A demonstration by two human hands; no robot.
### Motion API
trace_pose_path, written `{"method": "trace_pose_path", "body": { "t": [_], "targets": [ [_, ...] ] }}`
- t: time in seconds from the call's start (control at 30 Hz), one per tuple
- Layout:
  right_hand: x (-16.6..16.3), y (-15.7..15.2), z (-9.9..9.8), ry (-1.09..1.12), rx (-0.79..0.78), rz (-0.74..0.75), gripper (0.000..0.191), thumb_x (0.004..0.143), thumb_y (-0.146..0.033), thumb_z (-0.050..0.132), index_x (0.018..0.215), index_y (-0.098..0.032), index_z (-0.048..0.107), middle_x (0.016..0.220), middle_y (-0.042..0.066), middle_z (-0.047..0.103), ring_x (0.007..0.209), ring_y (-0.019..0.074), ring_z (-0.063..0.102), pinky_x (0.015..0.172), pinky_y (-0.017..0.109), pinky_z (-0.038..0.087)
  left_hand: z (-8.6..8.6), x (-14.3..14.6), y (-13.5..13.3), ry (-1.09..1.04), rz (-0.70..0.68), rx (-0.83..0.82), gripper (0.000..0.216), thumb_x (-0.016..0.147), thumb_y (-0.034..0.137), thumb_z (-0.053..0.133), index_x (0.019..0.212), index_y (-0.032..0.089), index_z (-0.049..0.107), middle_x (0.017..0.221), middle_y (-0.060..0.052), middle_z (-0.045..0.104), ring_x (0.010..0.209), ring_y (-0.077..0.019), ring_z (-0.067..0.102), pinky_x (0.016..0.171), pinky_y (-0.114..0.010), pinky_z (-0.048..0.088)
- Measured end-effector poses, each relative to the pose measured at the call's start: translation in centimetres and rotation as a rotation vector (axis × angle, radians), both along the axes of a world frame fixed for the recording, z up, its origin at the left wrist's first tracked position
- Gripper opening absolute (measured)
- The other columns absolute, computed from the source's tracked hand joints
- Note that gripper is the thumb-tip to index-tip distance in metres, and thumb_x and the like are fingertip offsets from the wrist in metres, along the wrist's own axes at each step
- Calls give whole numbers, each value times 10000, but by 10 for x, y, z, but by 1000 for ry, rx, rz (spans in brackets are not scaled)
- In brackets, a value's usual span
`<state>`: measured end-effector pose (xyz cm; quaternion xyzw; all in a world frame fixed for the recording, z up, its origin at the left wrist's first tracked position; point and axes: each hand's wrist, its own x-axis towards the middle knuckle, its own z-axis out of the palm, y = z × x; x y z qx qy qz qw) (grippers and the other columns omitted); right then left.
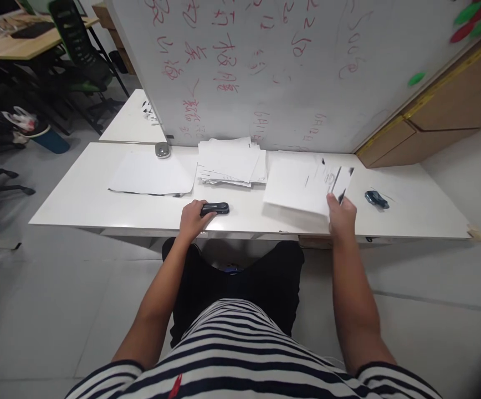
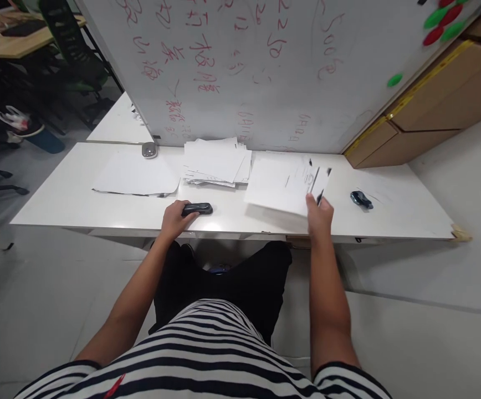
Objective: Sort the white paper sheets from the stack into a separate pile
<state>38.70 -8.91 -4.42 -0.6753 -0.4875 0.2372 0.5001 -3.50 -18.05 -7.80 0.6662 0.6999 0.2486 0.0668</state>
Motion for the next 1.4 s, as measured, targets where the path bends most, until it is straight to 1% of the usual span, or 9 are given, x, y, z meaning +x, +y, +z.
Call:
{"method": "trace_pose_path", "body": {
  "t": [0.17,0.3,0.4,0.5,0.6,0.73,0.9,1.2,1.4],
  "targets": [
    [16,109,20,-123,-76,79,261,777,-427,623,737,-171,656,730,50,649,731,186,583,752,358,455,0,0,1,5,10,-11,370,820,474,621,1090,224,593,963,-58,635,939,-240,593,856,-359,428],
    [1,144,16,-177,-150,70,271,741,-349,655,863,-107,662,867,146,666,859,239,598,819,410,413,2,1,0,11,22,-6,369,825,477,617,1084,215,594,958,-63,639,938,-242,597,834,-352,429],
    [-11,141,7,-214,-113,-15,582,750,-266,657,1242,1,497,1237,345,499,1146,342,474,922,514,305,4,2,0,13,27,-24,367,824,483,617,1071,213,598,943,-62,639,923,-242,598,814,-353,431],
    [-30,128,1,-274,-9,-4,666,818,-236,589,1388,-10,329,1429,378,255,1302,377,264,995,562,171,6,2,-1,19,23,-48,363,826,487,613,1070,218,597,955,-62,638,938,-245,596,832,-361,429],
    [-67,113,-1,-384,124,248,466,884,-229,497,1299,-19,466,1390,295,388,1299,301,298,1065,459,172,5,2,-2,19,40,-43,364,829,478,613,1086,220,592,964,-64,637,953,-246,592,858,-367,423],
    [-136,98,1,-490,198,564,352,903,-332,521,1203,-166,596,1302,102,567,1238,204,435,1068,331,271,3,2,-1,13,46,-29,369,829,477,615,1093,220,589,966,-61,637,946,-239,592,853,-361,425],
    [-194,93,3,-846,153,887,530,893,-425,548,1356,-175,488,1462,141,428,1345,298,360,1090,473,251,1,2,0,30,42,7,371,827,464,623,1095,210,588,959,-60,638,932,-234,597,837,-351,430],
    [-166,99,1,-990,53,938,379,964,-408,413,1247,-219,581,1402,63,524,1228,254,504,920,369,427,2,2,-3,36,33,15,359,835,469,612,1089,215,590,959,-62,640,935,-241,598,828,-351,427],
    [-177,96,9,-1116,-12,872,438,981,-253,326,1403,-181,422,1298,124,590,1095,261,578,839,347,440,-1,2,-2,16,36,21,355,831,465,618,1079,213,590,954,-62,637,922,-241,595,821,-350,423]
  ]
}}
